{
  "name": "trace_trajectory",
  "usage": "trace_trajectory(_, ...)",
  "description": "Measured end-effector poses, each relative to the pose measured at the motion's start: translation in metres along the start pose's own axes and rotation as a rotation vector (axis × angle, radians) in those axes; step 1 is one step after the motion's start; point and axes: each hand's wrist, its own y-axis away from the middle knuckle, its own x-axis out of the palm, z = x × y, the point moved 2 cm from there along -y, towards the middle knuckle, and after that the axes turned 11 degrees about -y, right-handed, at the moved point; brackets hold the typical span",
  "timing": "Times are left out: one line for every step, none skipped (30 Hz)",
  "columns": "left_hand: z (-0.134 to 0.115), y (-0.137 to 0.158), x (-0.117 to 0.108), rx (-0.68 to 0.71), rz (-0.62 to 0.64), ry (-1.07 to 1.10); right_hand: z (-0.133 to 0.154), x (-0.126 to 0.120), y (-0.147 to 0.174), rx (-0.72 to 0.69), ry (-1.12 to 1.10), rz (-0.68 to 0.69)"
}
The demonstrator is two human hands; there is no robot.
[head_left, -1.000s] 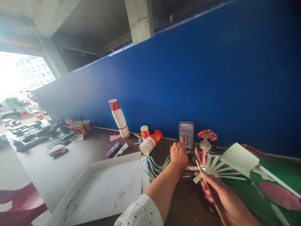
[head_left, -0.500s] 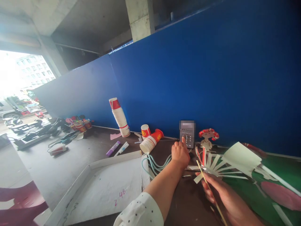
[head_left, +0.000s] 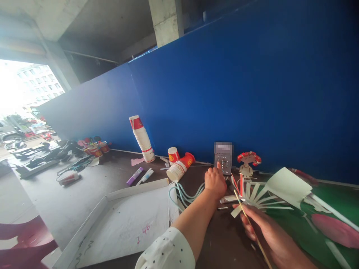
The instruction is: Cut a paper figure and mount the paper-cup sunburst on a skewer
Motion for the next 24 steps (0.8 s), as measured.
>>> trace_trajectory(0.0001,-0.0001,-0.0002,0.000,0.000,0.001,0.0004,0.0006,0.0003,-0.002,-0.002,-0.002)
trace_trajectory(0.0002,-0.0001,-0.0004,0.002,0.001,0.002,0.0007,0.0012,0.0005,-0.004,-0.005,-0.003)
trace_trajectory(0.0003,-0.0001,-0.0006,0.006,0.002,0.002,0.0009,0.0016,0.0007,-0.007,-0.009,-0.002)
trace_trajectory(0.0004,-0.0001,-0.0007,0.009,0.002,0.002,0.0009,0.0017,0.0008,-0.009,-0.013,0.000)
trace_trajectory(0.0005,0.0001,-0.0008,0.014,0.001,0.000,0.0008,0.0016,0.0009,-0.011,-0.015,0.002)
trace_trajectory(0.0005,0.0004,-0.0008,0.017,0.000,-0.002,0.0007,0.0013,0.0009,-0.013,-0.014,0.004)
trace_trajectory(0.0006,0.0007,-0.0007,0.020,-0.001,-0.005,0.0006,0.0008,0.0009,-0.013,-0.012,0.006)
trace_trajectory(0.0006,0.0011,-0.0005,0.023,-0.004,-0.010,0.0004,0.0004,0.0009,-0.012,-0.010,0.009)
trace_trajectory(0.0006,0.0016,-0.0003,0.026,-0.005,-0.017,0.0004,0.0001,0.0008,-0.012,-0.011,0.013)
trace_trajectory(0.0005,0.0020,-0.0001,0.031,-0.006,-0.023,0.0003,0.0000,0.0009,-0.012,-0.013,0.020)
trace_trajectory(0.0005,0.0024,-0.0001,0.037,-0.007,-0.029,0.0004,0.0000,0.0009,-0.011,-0.015,0.024)
trace_trajectory(0.0004,0.0028,-0.0002,0.043,-0.008,-0.035,0.0004,0.0002,0.0010,-0.008,-0.018,0.024)
trace_trajectory(0.0004,0.0031,-0.0004,0.049,-0.009,-0.040,0.0005,0.0005,0.0011,-0.005,-0.020,0.019)
trace_trajectory(0.0003,0.0033,-0.0009,0.055,-0.009,-0.045,0.0006,0.0009,0.0012,-0.002,-0.022,0.011)
trace_trajectory(0.0003,0.0034,-0.0014,0.059,-0.008,-0.049,0.0007,0.0012,0.0012,0.001,-0.025,0.001)
trace_trajectory(0.0003,0.0034,-0.0020,0.063,-0.007,-0.054,0.0007,0.0016,0.0011,0.004,-0.027,-0.006)
trace_trajectory(0.0002,0.0033,-0.0025,0.067,-0.005,-0.059,0.0008,0.0018,0.0010,0.006,-0.029,-0.008)
trace_trajectory(0.0002,0.0031,-0.0030,0.072,-0.004,-0.065,0.0008,0.0018,0.0008,0.006,-0.027,-0.005)
trace_trajectory(0.0000,0.0027,-0.0034,0.078,-0.005,-0.069,0.0008,0.0016,0.0005,0.005,-0.025,-0.001)
trace_trajectory(-0.0003,0.0023,-0.0036,0.084,-0.006,-0.072,0.0006,0.0010,0.0003,0.006,-0.021,0.004)
trace_trajectory(-0.0005,0.0018,-0.0037,0.086,-0.008,-0.073,0.0003,0.0001,0.0001,0.009,-0.018,0.007)
trace_trajectory(-0.0009,0.0013,-0.0036,0.088,-0.013,-0.073,0.0000,-0.0009,0.0000,0.011,-0.018,0.007)
trace_trajectory(-0.0012,0.0008,-0.0033,0.087,-0.017,-0.074,-0.0004,-0.0019,-0.0001,0.012,-0.019,0.006)
trace_trajectory(-0.0015,0.0004,-0.0028,0.084,-0.020,-0.075,-0.0007,-0.0028,-0.0002,0.016,-0.019,0.002)
